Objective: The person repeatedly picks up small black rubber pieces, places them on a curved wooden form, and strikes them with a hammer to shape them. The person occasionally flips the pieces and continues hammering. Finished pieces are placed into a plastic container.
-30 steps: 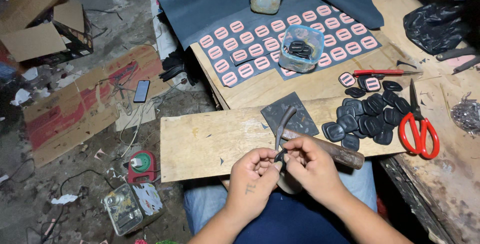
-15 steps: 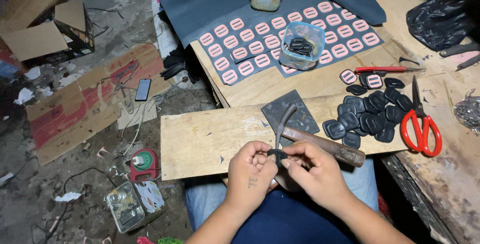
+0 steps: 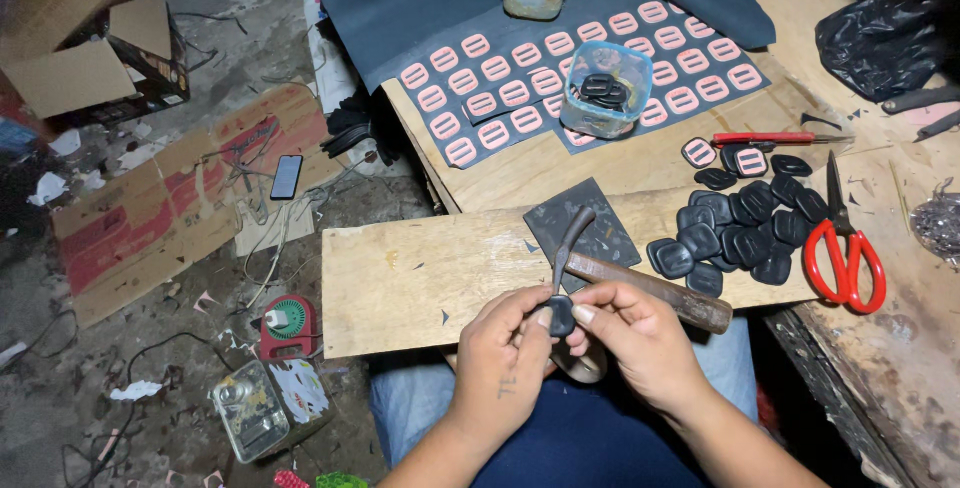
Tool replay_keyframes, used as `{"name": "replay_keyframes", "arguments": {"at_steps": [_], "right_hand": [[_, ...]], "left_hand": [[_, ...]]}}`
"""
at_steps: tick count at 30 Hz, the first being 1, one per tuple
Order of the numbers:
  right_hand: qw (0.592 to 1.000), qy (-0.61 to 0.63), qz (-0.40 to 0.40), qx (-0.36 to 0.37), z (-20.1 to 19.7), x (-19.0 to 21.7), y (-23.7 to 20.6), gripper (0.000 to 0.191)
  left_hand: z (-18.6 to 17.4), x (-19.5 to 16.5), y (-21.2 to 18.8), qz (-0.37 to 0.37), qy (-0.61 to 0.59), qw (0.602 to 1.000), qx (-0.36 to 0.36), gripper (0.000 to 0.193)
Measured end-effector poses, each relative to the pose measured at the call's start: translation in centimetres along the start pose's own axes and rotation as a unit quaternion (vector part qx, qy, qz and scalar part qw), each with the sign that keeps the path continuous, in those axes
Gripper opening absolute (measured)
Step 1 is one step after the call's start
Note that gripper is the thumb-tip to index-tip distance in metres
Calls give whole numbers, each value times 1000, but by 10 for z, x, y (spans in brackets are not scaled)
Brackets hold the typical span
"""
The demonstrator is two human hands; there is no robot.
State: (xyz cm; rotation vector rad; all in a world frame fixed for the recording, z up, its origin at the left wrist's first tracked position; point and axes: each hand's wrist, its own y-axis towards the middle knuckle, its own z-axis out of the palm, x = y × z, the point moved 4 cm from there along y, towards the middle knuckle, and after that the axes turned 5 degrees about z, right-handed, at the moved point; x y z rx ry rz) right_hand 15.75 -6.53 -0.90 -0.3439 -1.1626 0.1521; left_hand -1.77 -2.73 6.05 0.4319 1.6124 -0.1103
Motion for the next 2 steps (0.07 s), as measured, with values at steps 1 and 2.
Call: {"name": "replay_keyframes", "arguments": {"at_steps": [1, 2], "right_hand": [[1000, -12, -4, -2, 0, -1, 0, 18], [1000, -24, -8, -4, 0, -3, -1, 18]], "left_hand": [[2, 1, -1, -28, -13, 999, 5, 26], [3, 0, 0, -33, -17, 999, 6, 26]]}}
